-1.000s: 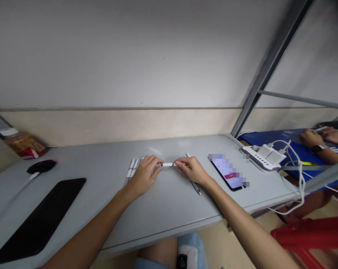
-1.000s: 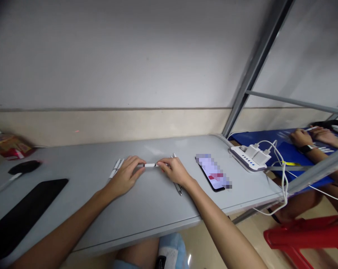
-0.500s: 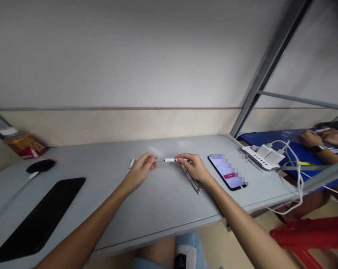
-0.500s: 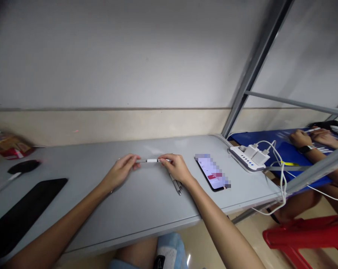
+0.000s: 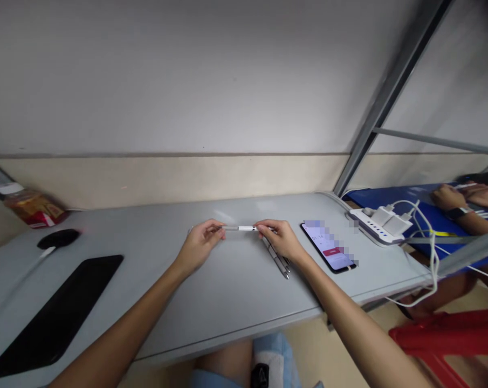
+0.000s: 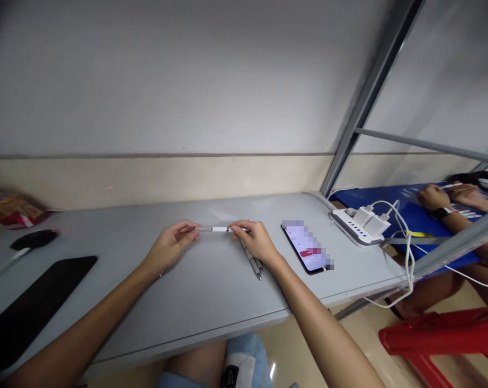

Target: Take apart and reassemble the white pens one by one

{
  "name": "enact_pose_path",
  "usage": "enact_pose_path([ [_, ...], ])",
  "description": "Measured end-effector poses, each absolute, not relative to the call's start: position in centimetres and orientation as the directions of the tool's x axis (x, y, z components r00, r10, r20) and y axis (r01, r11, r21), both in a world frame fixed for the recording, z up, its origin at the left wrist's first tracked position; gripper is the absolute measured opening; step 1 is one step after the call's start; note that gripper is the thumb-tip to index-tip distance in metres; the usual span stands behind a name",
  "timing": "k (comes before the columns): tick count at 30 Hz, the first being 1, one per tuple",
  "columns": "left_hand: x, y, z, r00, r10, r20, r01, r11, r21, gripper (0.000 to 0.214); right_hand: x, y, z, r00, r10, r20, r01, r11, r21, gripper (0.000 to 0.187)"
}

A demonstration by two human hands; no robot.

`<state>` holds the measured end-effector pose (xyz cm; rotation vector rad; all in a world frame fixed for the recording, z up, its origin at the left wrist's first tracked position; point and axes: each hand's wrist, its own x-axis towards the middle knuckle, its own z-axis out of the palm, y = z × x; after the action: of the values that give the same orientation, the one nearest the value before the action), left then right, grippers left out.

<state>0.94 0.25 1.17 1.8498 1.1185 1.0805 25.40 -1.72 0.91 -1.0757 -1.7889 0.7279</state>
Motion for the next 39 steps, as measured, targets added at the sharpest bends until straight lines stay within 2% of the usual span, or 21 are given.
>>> enact_pose_path([
  [4, 1.1, -0.3, 1.8, 0.271, 0.896, 0.351, 0.332, -0.429, 0.84, 0.028, 25.5, -1.7, 0.9, -0.231, 0.909, 0.348, 0.368, 0.412, -0.833, 0.04],
  [10, 1.2, -0.3, 2.1, 0.321, 0.919, 0.23, 0.352, -0.341, 0.872, 0.033, 25.3, -1.7, 0.9, -0.216, 0.884, 0.415, 0.34, 0.467, -0.816, 0.028],
  [15, 1.4, -0.4, 1.8, 0.237, 0.935, 0.265, 0.385, -0.341, 0.858, 0.032, 25.1, -1.8, 0.9, -0.268, 0.906, 0.326, 0.354, 0.408, -0.842, 0.033],
  [19, 1.5, -0.8, 1.6, 0.236, 0.928, 0.289, 0.394, -0.363, 0.844, 0.03, 25.2, -1.9, 1.1, -0.327, 0.907, 0.266, 0.293, 0.365, -0.884, 0.04],
  [24, 1.3, -0.7, 1.3, 0.243, 0.91, 0.337, 0.423, -0.412, 0.807, 0.027, 25.3, -2.0, 1.3, -0.383, 0.915, 0.124, 0.186, 0.208, -0.96, 0.045],
  [27, 1.2, -0.5, 1.1, 0.264, 0.889, 0.373, 0.424, -0.454, 0.784, 0.025, 25.2, -1.8, 1.2, -0.34, 0.937, 0.081, 0.041, 0.101, -0.994, 0.04],
  [30, 1.2, -0.5, 1.1, 0.293, 0.869, 0.399, 0.427, -0.493, 0.758, 0.022, 25.3, -1.2, 1.0, -0.22, 0.974, 0.05, -0.224, 0.0, -0.975, 0.029],
  [35, 1.2, -0.4, 1.5, 0.311, 0.858, 0.409, 0.552, -0.514, 0.657, 0.025, 26.1, -0.4, 0.9, -0.088, 0.996, 0.018, -0.605, -0.039, -0.795, 0.033],
  [39, 0.4, 0.2, 1.4, 0.256, 0.817, 0.516, 0.727, -0.515, 0.454, 0.021, 26.7, -0.6, 1.4, -0.13, 0.991, 0.042, -0.756, -0.072, -0.65, 0.027],
])
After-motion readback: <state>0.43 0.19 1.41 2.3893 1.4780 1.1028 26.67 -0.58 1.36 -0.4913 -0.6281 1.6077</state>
